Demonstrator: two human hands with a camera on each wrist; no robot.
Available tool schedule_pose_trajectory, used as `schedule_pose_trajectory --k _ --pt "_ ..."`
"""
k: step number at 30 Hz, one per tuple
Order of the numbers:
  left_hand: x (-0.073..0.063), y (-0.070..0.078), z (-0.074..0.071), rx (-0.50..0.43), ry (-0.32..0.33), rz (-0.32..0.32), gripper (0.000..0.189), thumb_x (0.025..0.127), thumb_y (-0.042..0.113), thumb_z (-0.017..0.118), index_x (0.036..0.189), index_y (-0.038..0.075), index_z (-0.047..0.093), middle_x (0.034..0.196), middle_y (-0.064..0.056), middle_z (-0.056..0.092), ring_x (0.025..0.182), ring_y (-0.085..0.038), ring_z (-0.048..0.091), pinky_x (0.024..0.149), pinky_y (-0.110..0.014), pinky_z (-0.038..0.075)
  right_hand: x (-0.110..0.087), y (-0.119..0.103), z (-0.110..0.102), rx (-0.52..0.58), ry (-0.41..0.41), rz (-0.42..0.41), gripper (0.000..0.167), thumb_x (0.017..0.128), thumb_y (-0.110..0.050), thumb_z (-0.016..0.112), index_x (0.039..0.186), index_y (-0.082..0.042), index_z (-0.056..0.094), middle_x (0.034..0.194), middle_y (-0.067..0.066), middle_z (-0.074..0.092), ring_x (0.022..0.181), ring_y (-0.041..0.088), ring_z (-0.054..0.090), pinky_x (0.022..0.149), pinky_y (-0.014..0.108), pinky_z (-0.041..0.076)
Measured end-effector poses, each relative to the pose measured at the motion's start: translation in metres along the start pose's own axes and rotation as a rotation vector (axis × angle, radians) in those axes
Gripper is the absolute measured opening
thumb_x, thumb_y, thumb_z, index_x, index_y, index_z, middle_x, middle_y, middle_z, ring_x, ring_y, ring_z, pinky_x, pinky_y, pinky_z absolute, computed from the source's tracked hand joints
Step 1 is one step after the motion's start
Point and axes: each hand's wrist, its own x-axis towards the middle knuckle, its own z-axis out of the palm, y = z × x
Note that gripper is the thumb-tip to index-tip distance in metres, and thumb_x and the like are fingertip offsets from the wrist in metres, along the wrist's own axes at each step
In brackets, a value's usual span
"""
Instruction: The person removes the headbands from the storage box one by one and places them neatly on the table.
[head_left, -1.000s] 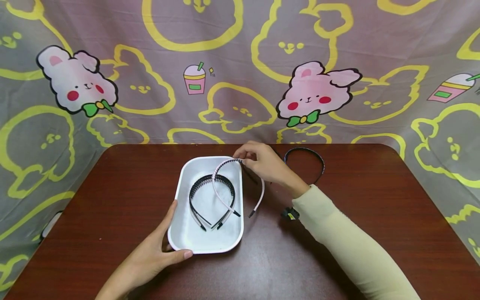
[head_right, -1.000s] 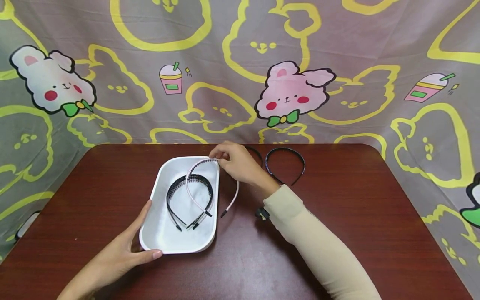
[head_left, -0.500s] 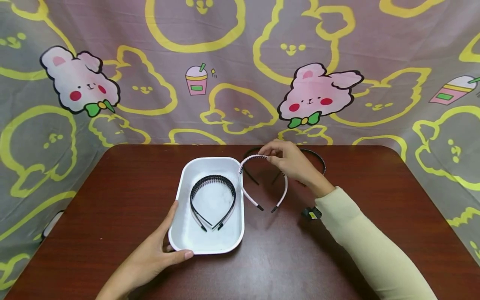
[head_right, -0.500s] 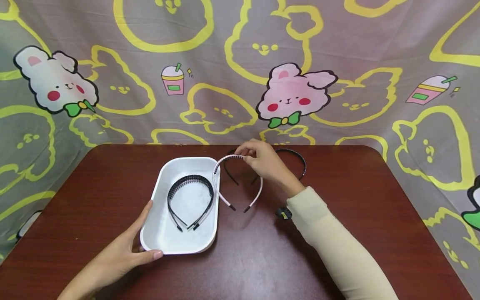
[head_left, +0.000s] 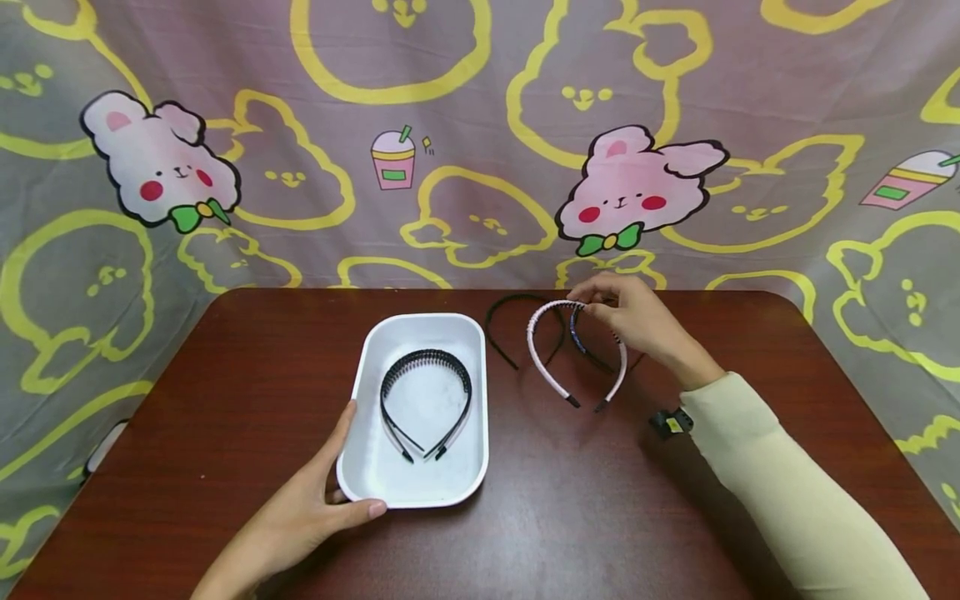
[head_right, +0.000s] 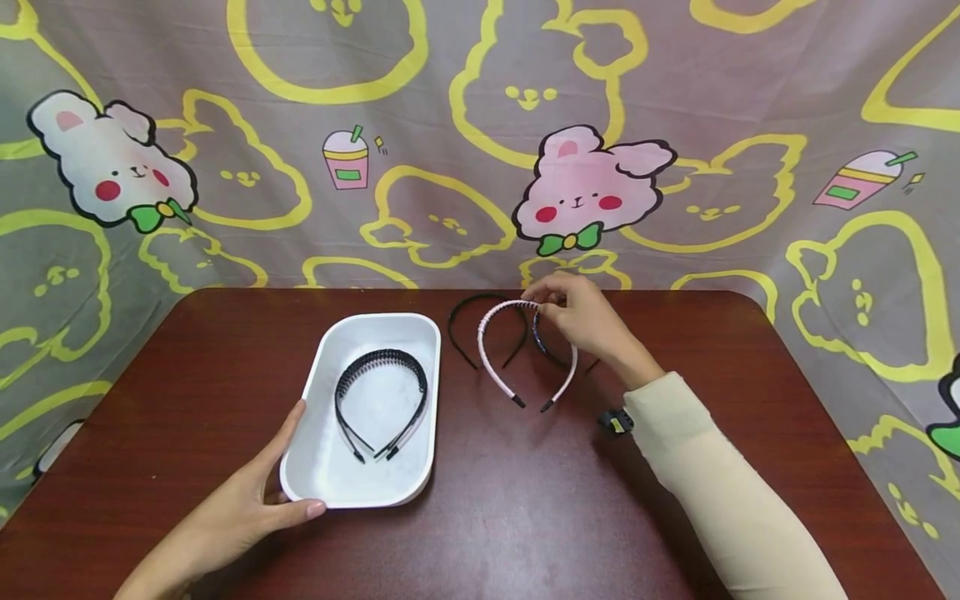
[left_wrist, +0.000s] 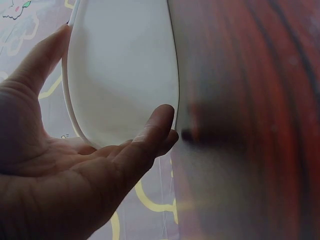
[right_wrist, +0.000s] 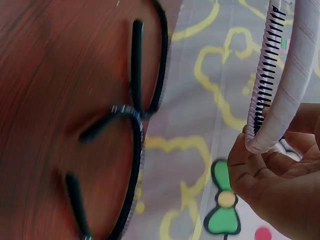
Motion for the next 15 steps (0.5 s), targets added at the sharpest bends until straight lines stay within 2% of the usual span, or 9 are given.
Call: schedule_pose_trajectory --k 5,10,15 --pt "0.0 0.0 0.0 0.007 -0.001 -0.008 0.124 0.084 0.034 0.089 0.169 0.036 0.0 0.176 -0.018 0.006 0.114 -0.016 0.063 0.088 -0.015 0.051 -0.006 0.012 -0.016 -0.019 0.027 0.025 0.029 0.103 0.0 0.056 0.125 -0.004 0.074 0.127 0.017 0.068 0.11 0.026 0.055 0.081 0.024 0.046" --pt "0.0 0.001 0.0 -0.005 -0.005 -0.006 0.124 0.084 0.033 0.089 0.169 0.034 0.0 0.176 -0.019 0.006 0.112 -0.017 0.064 0.087 -0.016 0.052 -0.012 0.024 -0.029 -0.043 0.059 0.05 0.027 0.104 -0.001 0.056 0.124 -0.003 0.074 0.132 0.019 0.068 0.112 0.027 0.054 0.077 0.026 0.045" --pt "0.0 0.001 0.0 0.018 -0.001 -0.012 0.124 0.084 0.035 0.089 0.169 0.035 0.0 0.175 -0.02 0.008 0.113 -0.018 0.063 0.088 -0.015 0.05 -0.015 0.036 -0.039 -0.065 0.066 0.086 0.026 0.105 -0.004 0.056 0.123 -0.004 0.074 0.133 0.019 0.067 0.116 0.028 0.055 0.083 0.029 0.045"
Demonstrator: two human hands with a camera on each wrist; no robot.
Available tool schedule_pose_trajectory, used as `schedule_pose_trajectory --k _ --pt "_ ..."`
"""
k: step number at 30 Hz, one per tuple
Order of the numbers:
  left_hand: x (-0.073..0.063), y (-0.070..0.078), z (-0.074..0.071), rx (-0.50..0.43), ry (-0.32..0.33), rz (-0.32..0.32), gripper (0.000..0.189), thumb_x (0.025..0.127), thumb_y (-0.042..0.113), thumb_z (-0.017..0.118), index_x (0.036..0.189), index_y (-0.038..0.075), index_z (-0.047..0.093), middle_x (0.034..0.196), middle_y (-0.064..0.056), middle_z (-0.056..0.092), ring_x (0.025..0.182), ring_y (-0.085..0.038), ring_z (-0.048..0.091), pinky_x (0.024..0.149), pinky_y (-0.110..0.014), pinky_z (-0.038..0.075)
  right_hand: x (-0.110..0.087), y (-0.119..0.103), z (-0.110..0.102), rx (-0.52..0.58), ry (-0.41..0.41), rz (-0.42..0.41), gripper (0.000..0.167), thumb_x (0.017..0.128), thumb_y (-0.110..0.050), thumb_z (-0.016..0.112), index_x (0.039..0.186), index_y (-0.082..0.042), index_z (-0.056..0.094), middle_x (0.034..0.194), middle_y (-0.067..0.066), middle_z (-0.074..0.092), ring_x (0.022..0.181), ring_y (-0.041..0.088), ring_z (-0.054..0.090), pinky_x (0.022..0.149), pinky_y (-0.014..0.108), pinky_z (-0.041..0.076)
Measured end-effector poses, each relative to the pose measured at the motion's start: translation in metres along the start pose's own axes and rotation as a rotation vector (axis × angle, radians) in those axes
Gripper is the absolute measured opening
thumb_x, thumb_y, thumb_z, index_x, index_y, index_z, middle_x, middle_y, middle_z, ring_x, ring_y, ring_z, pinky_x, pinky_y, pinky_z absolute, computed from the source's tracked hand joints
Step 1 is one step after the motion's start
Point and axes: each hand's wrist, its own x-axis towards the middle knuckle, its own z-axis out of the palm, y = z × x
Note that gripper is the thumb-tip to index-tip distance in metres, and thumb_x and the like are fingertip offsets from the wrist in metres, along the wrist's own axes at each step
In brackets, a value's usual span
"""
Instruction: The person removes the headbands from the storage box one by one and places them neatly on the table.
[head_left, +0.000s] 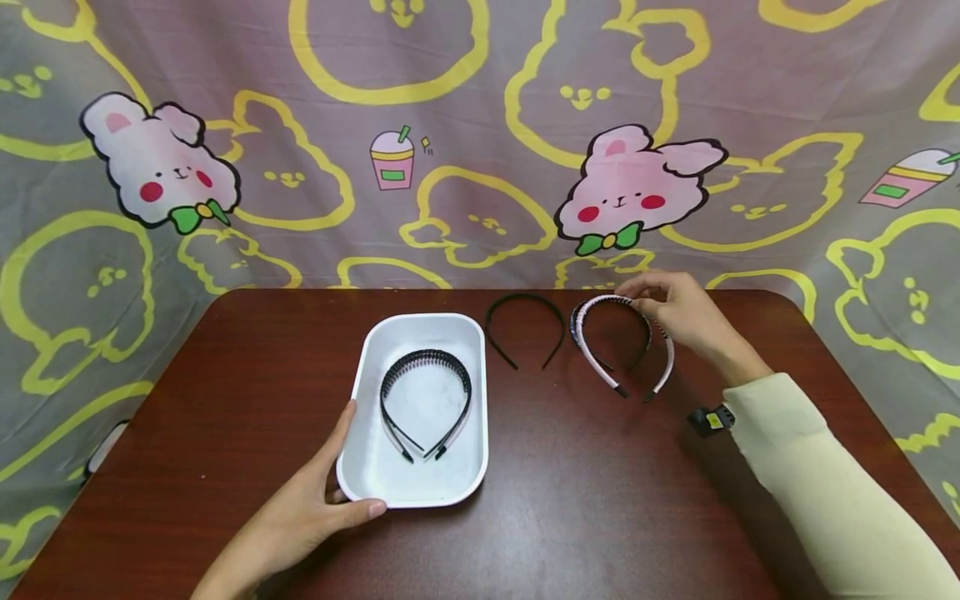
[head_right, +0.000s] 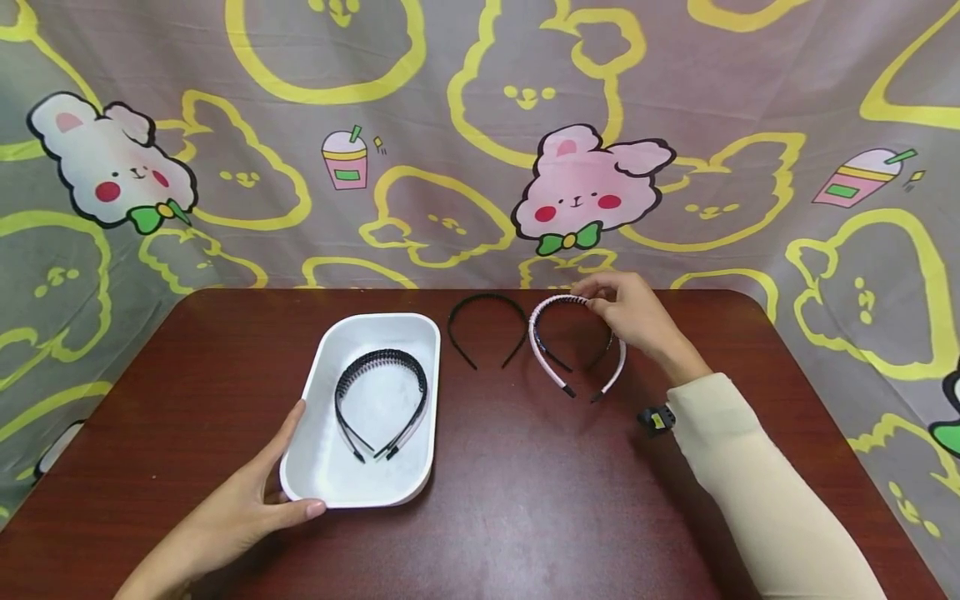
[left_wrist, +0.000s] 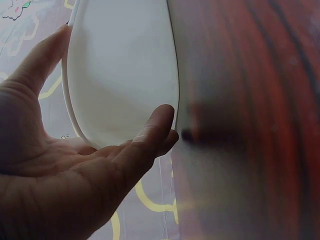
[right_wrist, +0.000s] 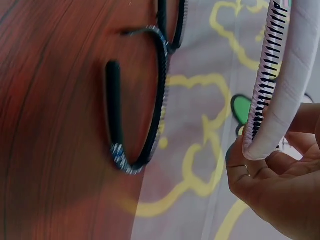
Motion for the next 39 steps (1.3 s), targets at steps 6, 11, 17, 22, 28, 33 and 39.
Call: schedule_pose_trajectory --k 6,11,17,22,28,33,39 --pt "0.0 -0.001 0.001 -0.016 0.003 0.014 0.123 0.084 0.033 0.089 0.17 0.034 0.001 0.175 -0.02 0.01 0.111 -0.015 0.064 0.087 -0.015 0.051 -0.001 0.016 -0.01 -0.038 0.006 0.012 0.026 0.106 -0.005 0.056 0.125 -0.004 0.073 0.133 0.019 0.067 0.115 0.027 0.055 0.083 0.026 0.045" --pt "0.0 -0.001 0.001 -0.032 0.003 0.022 0.123 0.084 0.032 0.089 0.17 0.033 0.001 0.176 -0.019 0.008 0.113 -0.015 0.063 0.088 -0.015 0.051 -0.001 0.029 -0.016 -0.064 0.029 0.007 0.026 0.105 -0.003 0.056 0.124 -0.002 0.073 0.131 0.02 0.068 0.101 0.022 0.057 0.072 0.023 0.046" --pt "0.0 -0.002 0.001 -0.031 0.002 0.024 0.124 0.084 0.032 0.089 0.17 0.034 0.001 0.176 -0.018 0.006 0.116 -0.017 0.062 0.088 -0.015 0.051 0.0 0.041 -0.021 -0.063 0.034 0.023 0.027 0.104 -0.003 0.055 0.124 -0.001 0.073 0.127 0.023 0.067 0.08 0.015 0.055 0.06 0.027 0.046" --pt "0.0 -0.002 0.001 -0.05 -0.006 0.024 0.123 0.084 0.031 0.089 0.17 0.034 0.0 0.175 -0.019 0.007 0.112 -0.013 0.064 0.087 -0.016 0.052 0.001 0.047 -0.025 -0.083 0.037 0.028 0.027 0.104 -0.005 0.055 0.124 -0.002 0.074 0.127 0.023 0.067 0.075 0.013 0.053 0.058 0.027 0.045" --pt "0.0 -0.001 0.001 -0.04 0.0 0.025 0.123 0.084 0.031 0.089 0.17 0.033 0.001 0.175 -0.02 0.008 0.109 -0.013 0.065 0.087 -0.016 0.052 0.004 0.056 -0.029 -0.137 0.043 0.037 0.027 0.103 -0.004 0.056 0.123 -0.001 0.074 0.13 0.024 0.067 0.095 0.023 0.058 0.069 0.024 0.046" --pt "0.0 -0.002 0.001 -0.047 -0.003 0.027 0.123 0.084 0.03 0.089 0.17 0.033 0.001 0.175 -0.021 0.008 0.108 -0.012 0.065 0.086 -0.016 0.053 0.007 0.067 -0.032 -0.164 0.057 0.047 0.025 0.103 -0.004 0.057 0.12 0.001 0.075 0.13 0.026 0.068 0.109 0.031 0.059 0.075 0.022 0.045" --pt "0.0 -0.002 0.002 -0.037 0.001 0.033 0.123 0.084 0.032 0.089 0.17 0.033 0.001 0.175 -0.02 0.008 0.11 -0.011 0.064 0.087 -0.016 0.052 0.007 0.081 -0.038 -0.175 0.048 0.078 0.026 0.104 -0.004 0.056 0.123 0.002 0.073 0.129 0.03 0.066 0.109 0.035 0.059 0.075 0.028 0.045"
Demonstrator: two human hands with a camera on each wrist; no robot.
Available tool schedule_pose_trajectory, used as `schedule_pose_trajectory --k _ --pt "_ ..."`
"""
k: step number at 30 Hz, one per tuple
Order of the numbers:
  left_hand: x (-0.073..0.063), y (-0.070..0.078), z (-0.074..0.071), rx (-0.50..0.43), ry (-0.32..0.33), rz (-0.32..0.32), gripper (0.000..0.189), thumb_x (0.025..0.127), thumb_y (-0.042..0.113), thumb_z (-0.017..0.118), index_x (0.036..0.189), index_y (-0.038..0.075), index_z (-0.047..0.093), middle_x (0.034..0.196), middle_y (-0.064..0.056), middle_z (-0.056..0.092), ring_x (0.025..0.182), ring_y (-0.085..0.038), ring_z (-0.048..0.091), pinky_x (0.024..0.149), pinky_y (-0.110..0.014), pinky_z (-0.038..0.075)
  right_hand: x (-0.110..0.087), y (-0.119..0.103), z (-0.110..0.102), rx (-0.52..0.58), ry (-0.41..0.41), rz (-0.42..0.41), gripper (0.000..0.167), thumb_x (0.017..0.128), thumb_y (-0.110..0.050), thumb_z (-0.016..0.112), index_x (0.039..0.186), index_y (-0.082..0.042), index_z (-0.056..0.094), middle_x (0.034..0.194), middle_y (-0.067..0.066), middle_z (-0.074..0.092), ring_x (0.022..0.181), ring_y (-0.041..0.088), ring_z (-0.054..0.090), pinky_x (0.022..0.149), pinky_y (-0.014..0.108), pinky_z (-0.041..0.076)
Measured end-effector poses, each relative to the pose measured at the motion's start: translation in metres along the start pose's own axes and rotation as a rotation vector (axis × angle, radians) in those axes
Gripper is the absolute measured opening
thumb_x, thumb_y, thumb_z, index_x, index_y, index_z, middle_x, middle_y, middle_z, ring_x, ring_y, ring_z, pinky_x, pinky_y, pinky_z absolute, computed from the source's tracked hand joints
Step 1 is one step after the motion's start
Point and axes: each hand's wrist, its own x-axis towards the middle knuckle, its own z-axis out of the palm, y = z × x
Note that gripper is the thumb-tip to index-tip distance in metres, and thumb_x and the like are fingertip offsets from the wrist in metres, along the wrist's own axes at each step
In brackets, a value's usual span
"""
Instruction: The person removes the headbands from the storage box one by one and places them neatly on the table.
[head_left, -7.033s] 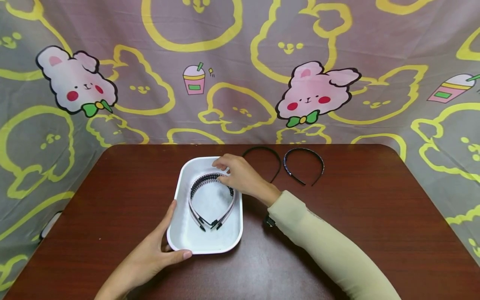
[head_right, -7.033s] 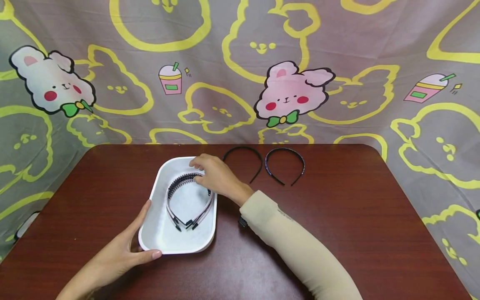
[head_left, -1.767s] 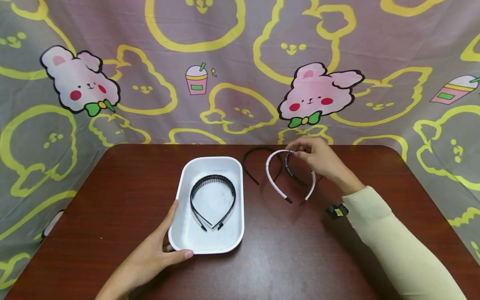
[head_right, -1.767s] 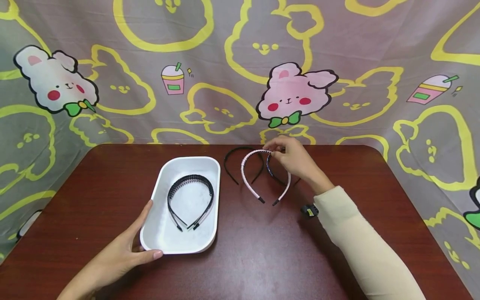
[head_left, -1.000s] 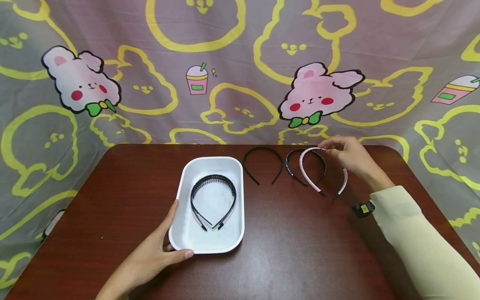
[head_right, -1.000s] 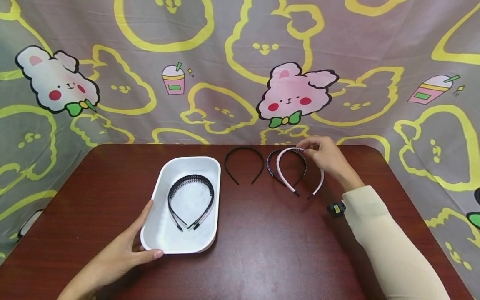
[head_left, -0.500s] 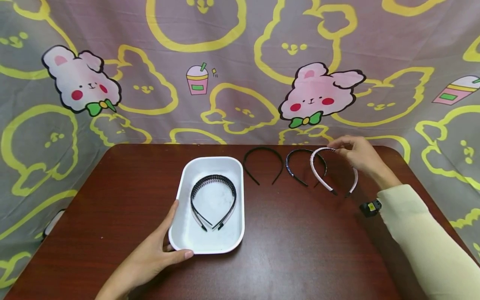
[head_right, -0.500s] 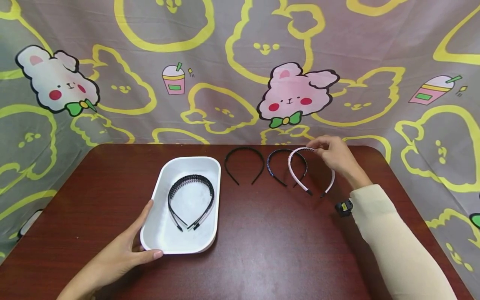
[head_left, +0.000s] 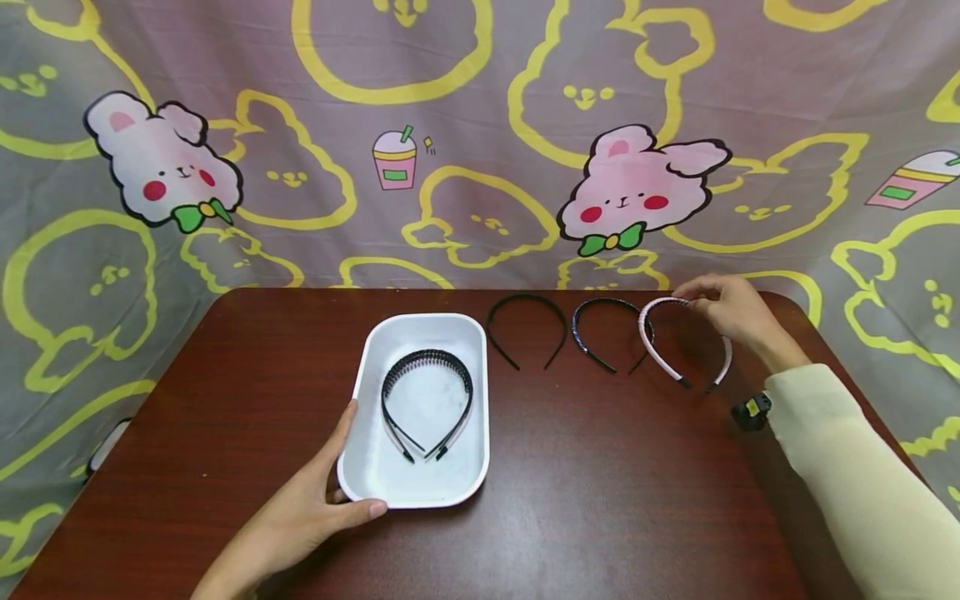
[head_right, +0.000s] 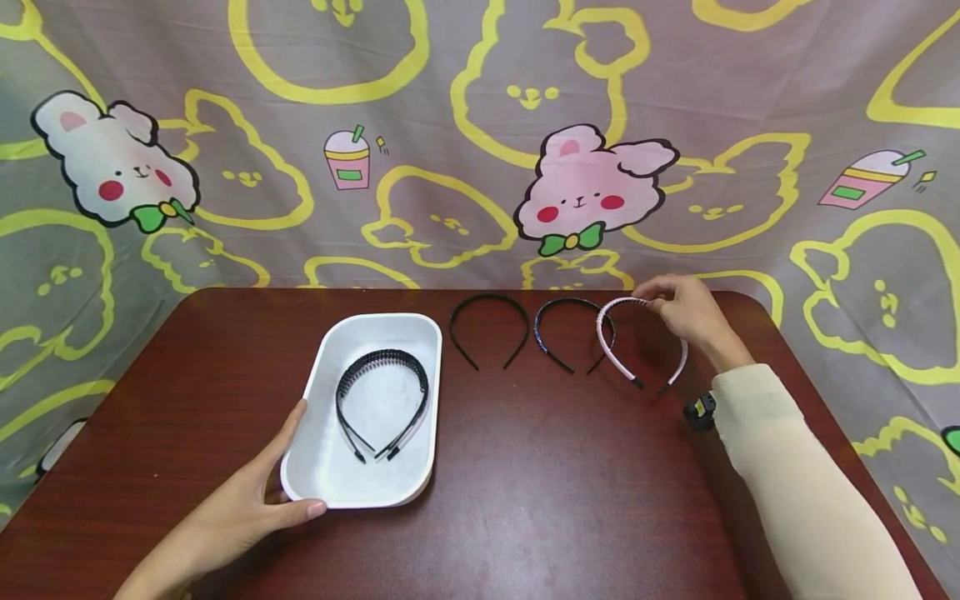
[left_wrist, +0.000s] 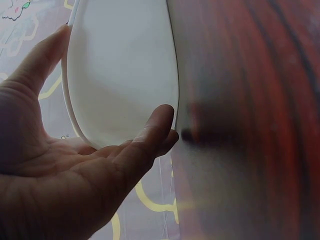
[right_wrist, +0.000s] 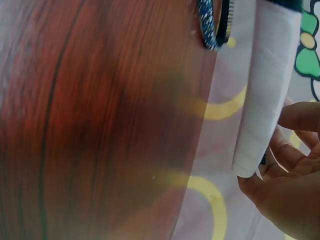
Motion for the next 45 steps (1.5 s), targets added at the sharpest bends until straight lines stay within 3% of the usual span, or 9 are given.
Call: schedule_pose_trajectory --k 9,16,26,33,40,45 --pt "0.0 -0.001 0.001 -0.024 -0.007 0.008 0.122 0.085 0.029 0.089 0.17 0.033 0.001 0.175 -0.022 0.007 0.109 -0.011 0.065 0.087 -0.016 0.053 0.005 0.019 -0.002 -0.016 0.04 0.003 0.024 0.101 -0.001 0.058 0.117 0.001 0.075 0.121 0.027 0.069 0.082 0.013 0.053 0.065 0.025 0.042" --pt "0.0 0.0 0.0 0.009 0.003 -0.018 0.123 0.084 0.033 0.09 0.169 0.036 0.001 0.175 -0.02 0.009 0.112 -0.013 0.063 0.088 -0.015 0.052 0.008 0.031 -0.004 -0.046 0.061 -0.003 0.022 0.1 0.0 0.058 0.112 0.002 0.077 0.121 0.03 0.069 0.092 0.019 0.055 0.07 0.023 0.042" --pt "0.001 0.001 -0.001 -0.051 -0.035 -0.049 0.124 0.085 0.026 0.089 0.169 0.036 -0.002 0.175 -0.022 0.004 0.113 -0.024 0.065 0.085 -0.019 0.055 0.011 0.04 -0.007 -0.062 0.043 0.015 0.022 0.098 0.002 0.058 0.111 0.005 0.076 0.12 0.032 0.067 0.102 0.032 0.058 0.072 0.026 0.043" --pt "0.001 0.002 -0.001 -0.041 -0.033 -0.05 0.125 0.085 0.027 0.089 0.169 0.036 -0.002 0.175 -0.021 0.005 0.115 -0.025 0.063 0.085 -0.018 0.055 0.014 0.044 -0.006 -0.09 0.046 -0.009 0.022 0.094 0.006 0.058 0.106 0.004 0.077 0.112 0.03 0.069 0.093 0.026 0.057 0.07 0.025 0.042" --pt "0.002 0.003 -0.002 -0.024 -0.028 -0.064 0.125 0.084 0.029 0.09 0.169 0.036 -0.002 0.176 -0.021 0.003 0.12 -0.028 0.061 0.085 -0.018 0.054 0.015 0.049 -0.006 -0.081 0.04 0.025 0.023 0.096 0.006 0.057 0.109 0.006 0.076 0.115 0.032 0.068 0.1 0.037 0.059 0.073 0.032 0.044" --pt "0.001 0.001 -0.001 -0.01 -0.018 -0.047 0.125 0.084 0.029 0.09 0.169 0.035 -0.001 0.175 -0.021 0.005 0.117 -0.023 0.062 0.085 -0.017 0.054 0.018 0.052 -0.003 -0.068 0.047 0.029 0.024 0.096 0.006 0.055 0.108 0.007 0.076 0.115 0.033 0.068 0.099 0.035 0.058 0.073 0.031 0.044"
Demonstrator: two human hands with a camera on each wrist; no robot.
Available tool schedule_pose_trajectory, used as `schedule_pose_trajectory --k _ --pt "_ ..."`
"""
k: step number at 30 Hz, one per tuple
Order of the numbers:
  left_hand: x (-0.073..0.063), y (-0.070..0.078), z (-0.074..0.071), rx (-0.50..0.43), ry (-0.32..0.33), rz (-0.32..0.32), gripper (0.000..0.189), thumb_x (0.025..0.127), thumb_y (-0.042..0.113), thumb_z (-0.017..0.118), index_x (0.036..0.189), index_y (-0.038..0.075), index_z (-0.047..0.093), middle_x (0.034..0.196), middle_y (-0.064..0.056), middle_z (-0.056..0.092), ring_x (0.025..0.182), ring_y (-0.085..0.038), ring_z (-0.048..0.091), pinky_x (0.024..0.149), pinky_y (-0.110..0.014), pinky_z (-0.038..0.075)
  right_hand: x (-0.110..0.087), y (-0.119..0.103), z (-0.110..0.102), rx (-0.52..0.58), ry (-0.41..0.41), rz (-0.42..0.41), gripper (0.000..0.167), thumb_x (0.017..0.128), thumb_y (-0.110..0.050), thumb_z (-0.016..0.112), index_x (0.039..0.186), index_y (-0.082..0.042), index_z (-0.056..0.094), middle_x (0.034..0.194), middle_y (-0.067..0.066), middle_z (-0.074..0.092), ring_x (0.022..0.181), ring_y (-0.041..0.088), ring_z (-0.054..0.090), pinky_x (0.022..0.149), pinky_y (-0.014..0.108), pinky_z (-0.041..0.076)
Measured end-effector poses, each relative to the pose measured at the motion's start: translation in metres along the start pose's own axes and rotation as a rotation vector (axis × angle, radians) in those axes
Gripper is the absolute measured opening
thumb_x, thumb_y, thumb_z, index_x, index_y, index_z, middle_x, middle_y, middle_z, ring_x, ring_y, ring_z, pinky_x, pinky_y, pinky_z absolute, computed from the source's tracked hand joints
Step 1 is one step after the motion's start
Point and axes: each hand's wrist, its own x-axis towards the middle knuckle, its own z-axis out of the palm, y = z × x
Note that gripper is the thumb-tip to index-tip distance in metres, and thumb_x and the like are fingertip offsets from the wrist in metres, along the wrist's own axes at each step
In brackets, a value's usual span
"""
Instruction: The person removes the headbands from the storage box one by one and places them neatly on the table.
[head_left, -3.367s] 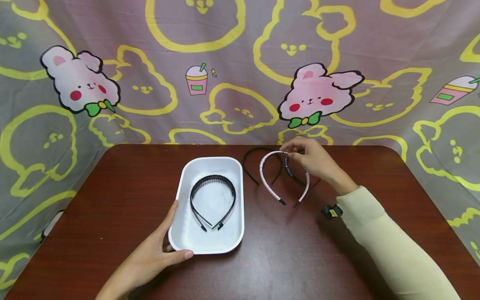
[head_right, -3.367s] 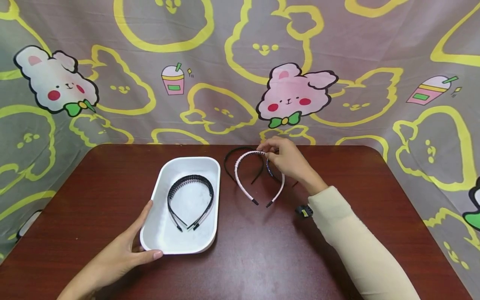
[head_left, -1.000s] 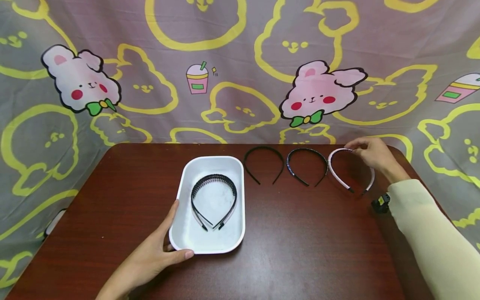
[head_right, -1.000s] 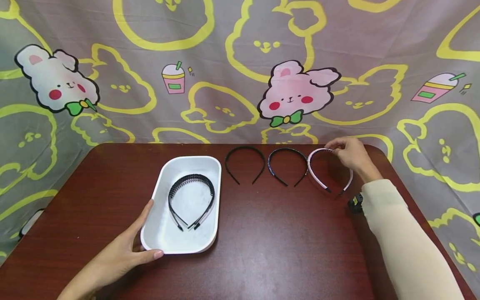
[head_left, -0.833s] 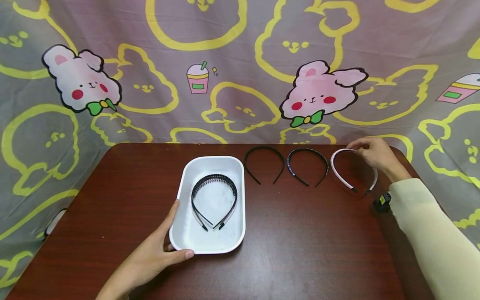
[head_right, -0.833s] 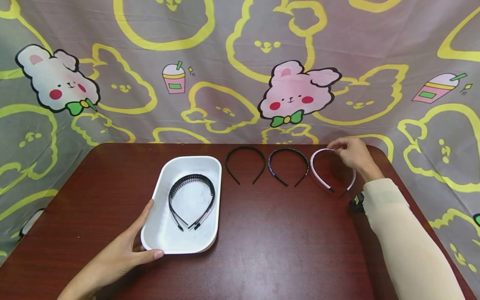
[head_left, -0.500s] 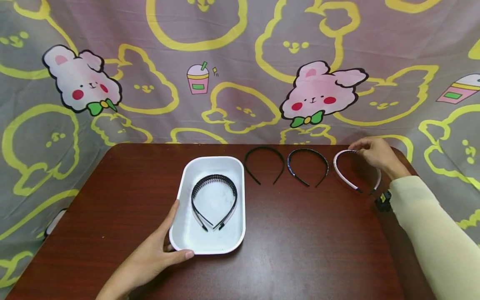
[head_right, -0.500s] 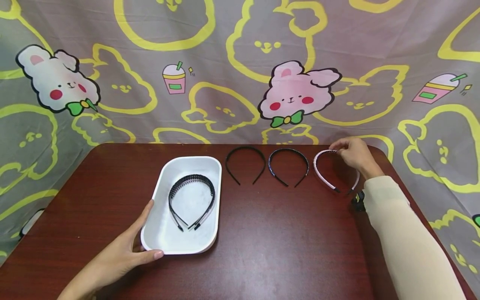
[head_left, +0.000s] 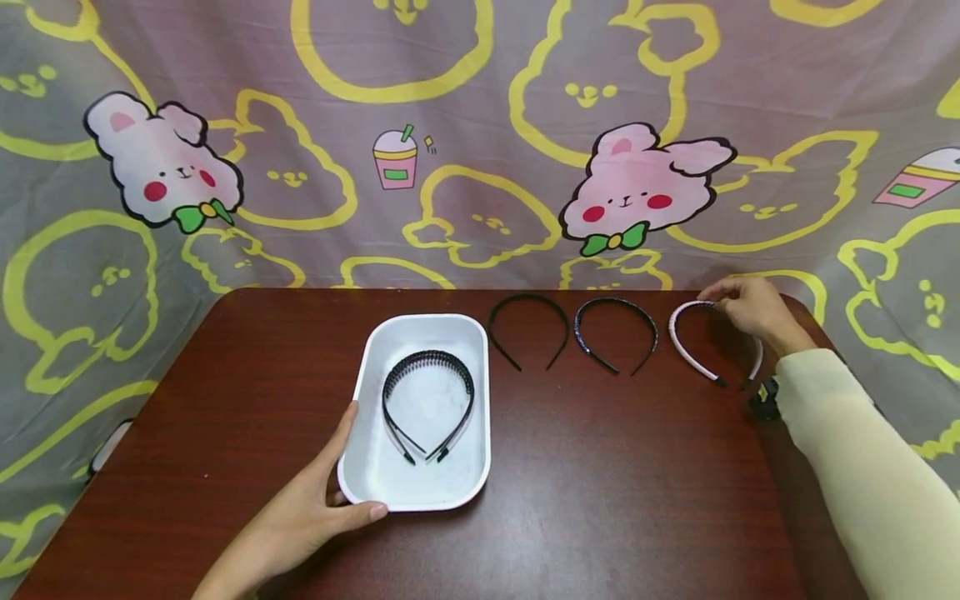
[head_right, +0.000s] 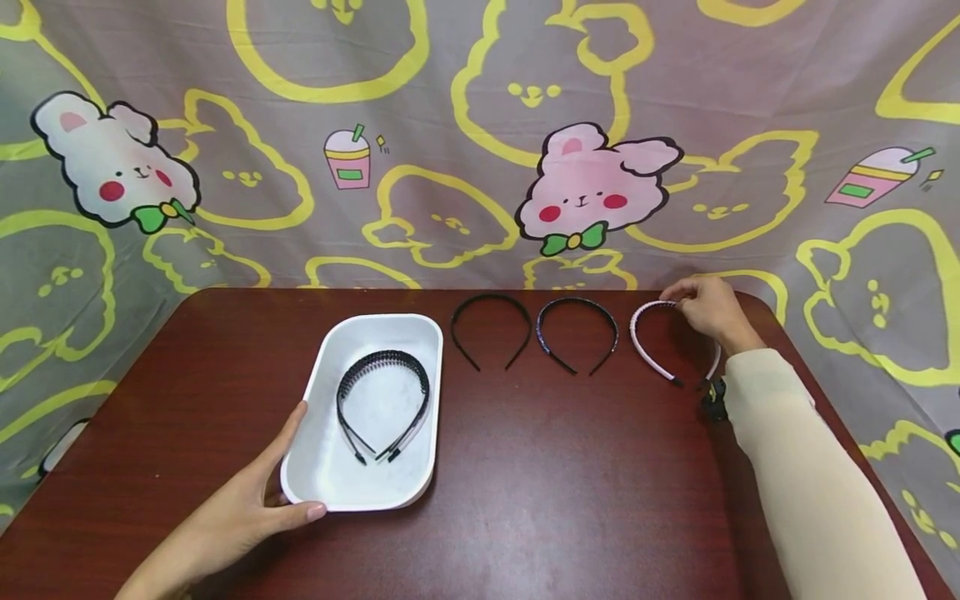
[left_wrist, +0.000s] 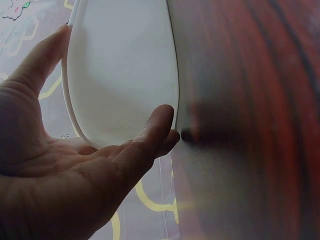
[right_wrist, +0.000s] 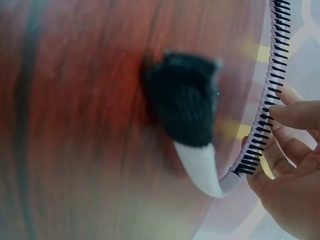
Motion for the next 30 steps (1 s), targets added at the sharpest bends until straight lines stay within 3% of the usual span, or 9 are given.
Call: schedule_pose_trajectory --k 6,12,21,30 --pt "-0.0014 -0.001 0.0006 0.025 0.014 0.017 0.124 0.083 0.031 0.09 0.169 0.035 0.001 0.175 -0.021 0.007 0.12 -0.023 0.06 0.087 -0.016 0.053 0.0024 0.0029 0.0038 -0.006 -0.001 -0.004 0.025 0.096 0.005 0.054 0.107 0.006 0.076 0.115 0.031 0.068 0.095 0.032 0.055 0.071 0.03 0.042" --pt "-0.0003 0.001 -0.0008 0.011 0.002 -0.011 0.124 0.084 0.031 0.09 0.169 0.036 0.0 0.176 -0.019 0.005 0.123 -0.027 0.058 0.086 -0.017 0.053 0.0043 -0.0006 0.0053 -0.002 -0.013 0.024 0.025 0.098 0.004 0.053 0.109 0.007 0.075 0.117 0.033 0.068 0.103 0.039 0.057 0.078 0.038 0.044" --pt "-0.0015 0.0004 -0.0008 0.016 -0.008 -0.027 0.125 0.084 0.031 0.089 0.169 0.037 -0.002 0.176 -0.019 0.007 0.117 -0.023 0.061 0.086 -0.017 0.053 0.0065 0.0013 0.0066 -0.009 -0.001 0.029 0.026 0.097 0.004 0.052 0.109 0.008 0.075 0.117 0.034 0.066 0.103 0.039 0.056 0.079 0.038 0.042" --pt "-0.0013 0.0031 -0.0016 0.009 -0.003 -0.028 0.124 0.084 0.03 0.09 0.169 0.038 0.0 0.176 -0.019 0.006 0.123 -0.027 0.059 0.086 -0.016 0.053 0.0074 0.0041 0.0073 -0.017 -0.009 0.012 0.026 0.095 0.005 0.052 0.108 0.009 0.075 0.114 0.033 0.066 0.102 0.039 0.055 0.08 0.041 0.043"
